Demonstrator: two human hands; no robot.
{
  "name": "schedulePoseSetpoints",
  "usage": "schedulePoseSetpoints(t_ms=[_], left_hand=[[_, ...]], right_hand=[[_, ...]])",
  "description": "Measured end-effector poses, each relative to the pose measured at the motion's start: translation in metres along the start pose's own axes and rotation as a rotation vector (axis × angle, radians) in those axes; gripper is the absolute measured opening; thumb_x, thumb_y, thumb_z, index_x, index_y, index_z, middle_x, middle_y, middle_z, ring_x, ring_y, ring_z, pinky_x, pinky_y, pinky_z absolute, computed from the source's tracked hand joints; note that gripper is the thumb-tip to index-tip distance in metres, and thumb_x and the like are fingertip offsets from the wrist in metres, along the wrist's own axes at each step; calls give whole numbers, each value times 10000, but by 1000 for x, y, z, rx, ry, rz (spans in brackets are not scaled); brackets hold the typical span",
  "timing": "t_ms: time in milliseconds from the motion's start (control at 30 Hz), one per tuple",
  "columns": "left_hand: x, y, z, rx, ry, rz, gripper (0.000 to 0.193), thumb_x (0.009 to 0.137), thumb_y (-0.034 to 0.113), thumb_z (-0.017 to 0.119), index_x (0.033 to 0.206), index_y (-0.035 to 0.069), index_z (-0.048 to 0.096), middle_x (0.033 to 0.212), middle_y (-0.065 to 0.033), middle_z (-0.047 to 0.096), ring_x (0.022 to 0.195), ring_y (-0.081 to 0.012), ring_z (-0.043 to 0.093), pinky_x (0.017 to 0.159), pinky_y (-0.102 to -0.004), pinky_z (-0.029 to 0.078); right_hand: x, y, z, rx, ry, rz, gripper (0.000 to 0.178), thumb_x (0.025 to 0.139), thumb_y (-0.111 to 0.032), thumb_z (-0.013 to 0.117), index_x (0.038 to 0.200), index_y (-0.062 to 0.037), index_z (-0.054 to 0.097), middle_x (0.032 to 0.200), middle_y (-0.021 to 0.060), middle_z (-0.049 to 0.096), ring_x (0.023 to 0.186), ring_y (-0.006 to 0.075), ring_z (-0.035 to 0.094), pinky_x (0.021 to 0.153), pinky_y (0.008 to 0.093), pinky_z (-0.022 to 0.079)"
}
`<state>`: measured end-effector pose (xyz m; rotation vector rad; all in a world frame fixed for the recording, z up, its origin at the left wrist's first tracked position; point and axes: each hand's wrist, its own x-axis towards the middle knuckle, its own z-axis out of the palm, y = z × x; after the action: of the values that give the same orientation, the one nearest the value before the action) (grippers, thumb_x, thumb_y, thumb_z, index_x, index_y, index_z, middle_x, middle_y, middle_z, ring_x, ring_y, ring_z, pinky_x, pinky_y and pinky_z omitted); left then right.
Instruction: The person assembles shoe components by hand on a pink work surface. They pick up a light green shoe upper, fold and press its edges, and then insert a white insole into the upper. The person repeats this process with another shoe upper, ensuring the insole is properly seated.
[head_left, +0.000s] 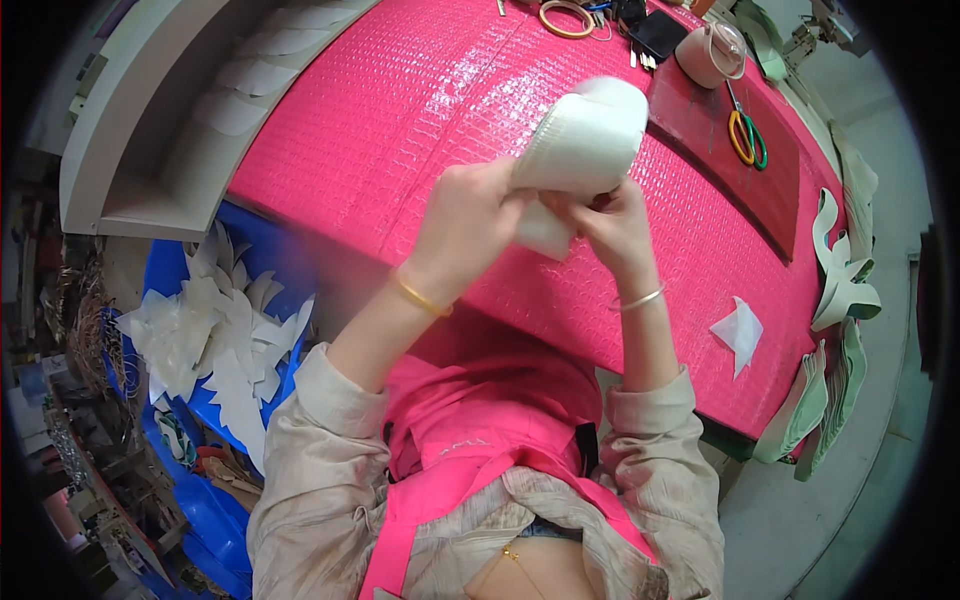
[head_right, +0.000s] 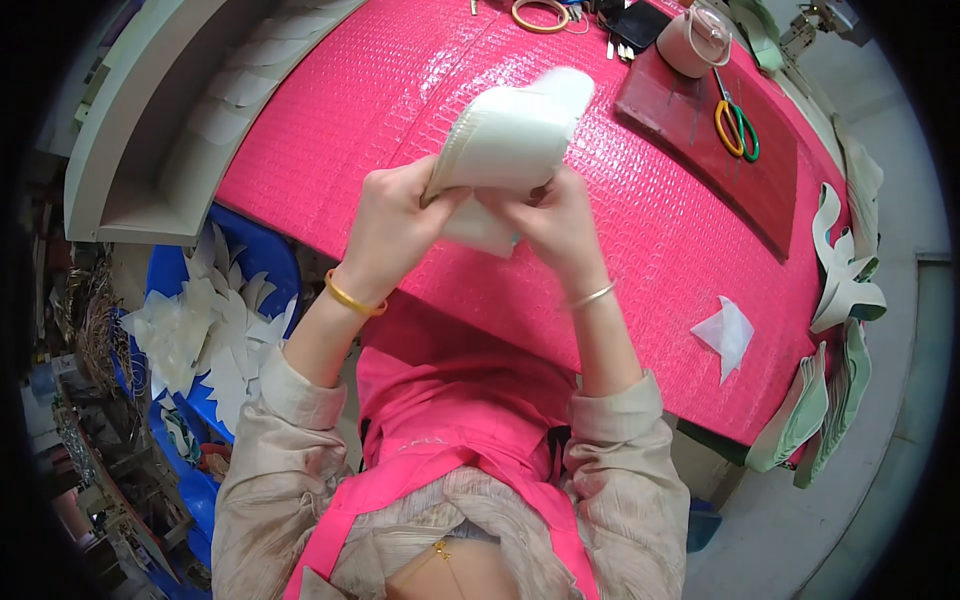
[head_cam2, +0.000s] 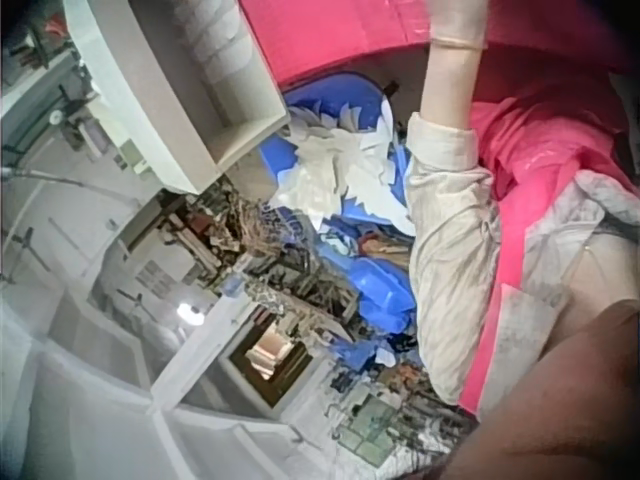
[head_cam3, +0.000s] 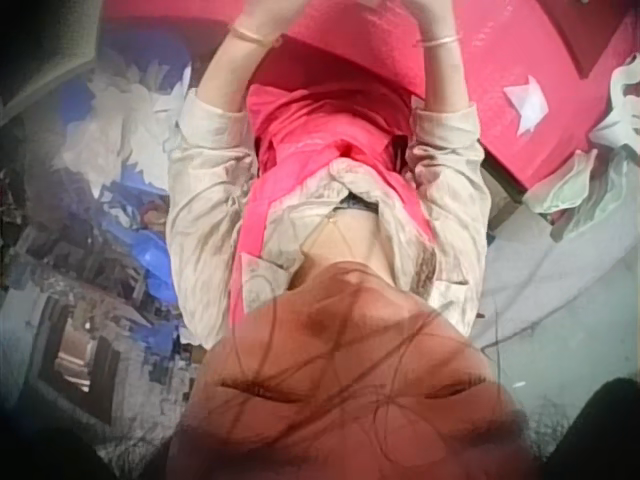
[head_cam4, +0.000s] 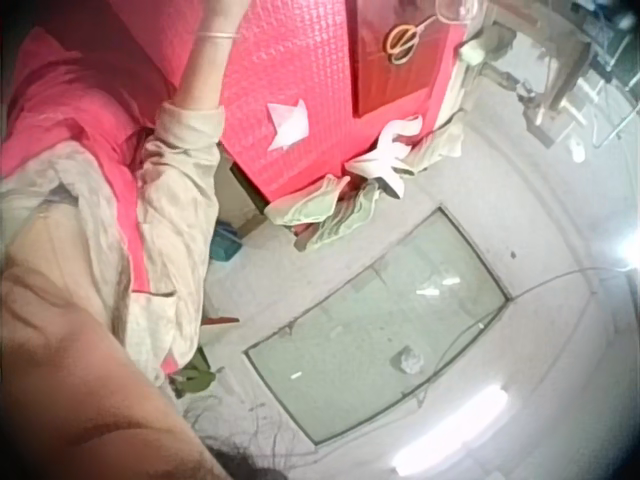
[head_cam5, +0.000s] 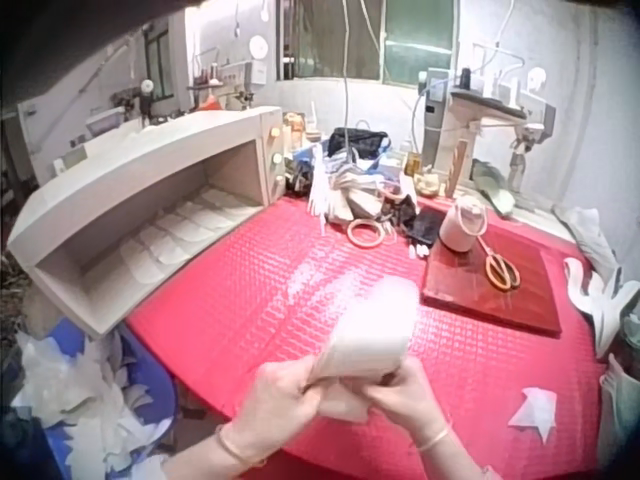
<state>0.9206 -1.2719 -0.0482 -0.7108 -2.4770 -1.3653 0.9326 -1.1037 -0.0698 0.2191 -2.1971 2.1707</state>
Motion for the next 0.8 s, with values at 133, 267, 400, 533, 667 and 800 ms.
schedulePoseSetpoints(t_ms=[133, 267, 400, 533, 667, 800], left_hand=[[-9, -13, 21, 148, 41, -201, 585, 777, 218, 649, 1247, -15, 391, 1001, -271, 545, 909, -350, 574, 747, -369, 453], [-26, -34, 47, 27, 225, -329, 1122, 732, 466, 667, 1325, -130, -76, 1374, -380, 38, 1307, -468, 81, 1070, -477, 139], [-5, -49, 32, -42, 265, -447, 1128, 713, 384, 686, 1337, -92, -123, 1372, -390, 23, 1311, -475, 47, 1084, -467, 103], [5, -56, 24, -94, 374, -383, 938, 795, 269, 574, 1354, -77, -95, 1388, -359, 62, 1325, -437, 73, 1084, -428, 148], [10, -51, 41, -20, 413, -388, 794, 869, 329, 494, 1355, -93, 29, 1394, -328, 121, 1319, -398, 149, 1058, -407, 216], [21, -47, 6, -403, -16, -702, 611, 903, 486, 391, 1158, -66, 456, 1071, -205, 567, 998, -284, 554, 860, -380, 403]], right_hand=[[14, 35, 17, -422, 218, -240, 245, 748, -93, 672, 978, -27, 617, 873, 101, 656, 722, 186, 633, 635, 287, 503], [19, 51, 50, -389, 209, -243, 291, 779, -96, 612, 1024, 51, 558, 973, 183, 599, 860, 295, 603, 733, 358, 487], [0, 23, 48, -531, -10, -262, 359, 778, -82, 589, 1108, 35, 514, 1057, 228, 546, 1048, 333, 518, 870, 404, 433], [33, -8, -11, -895, 399, -642, 359, 764, -95, 616, 1107, -20, 539, 1075, 179, 555, 1036, 291, 523, 829, 365, 450], [99, 34, -54, -686, 146, -443, 265, 768, -167, 648, 983, -23, 589, 876, 129, 617, 786, 254, 595, 692, 305, 469], [71, -25, 9, -361, 161, -329, 404, 854, -422, 533, 818, -21, 556, 600, 123, 538, 521, 220, 531, 506, 322, 412]])
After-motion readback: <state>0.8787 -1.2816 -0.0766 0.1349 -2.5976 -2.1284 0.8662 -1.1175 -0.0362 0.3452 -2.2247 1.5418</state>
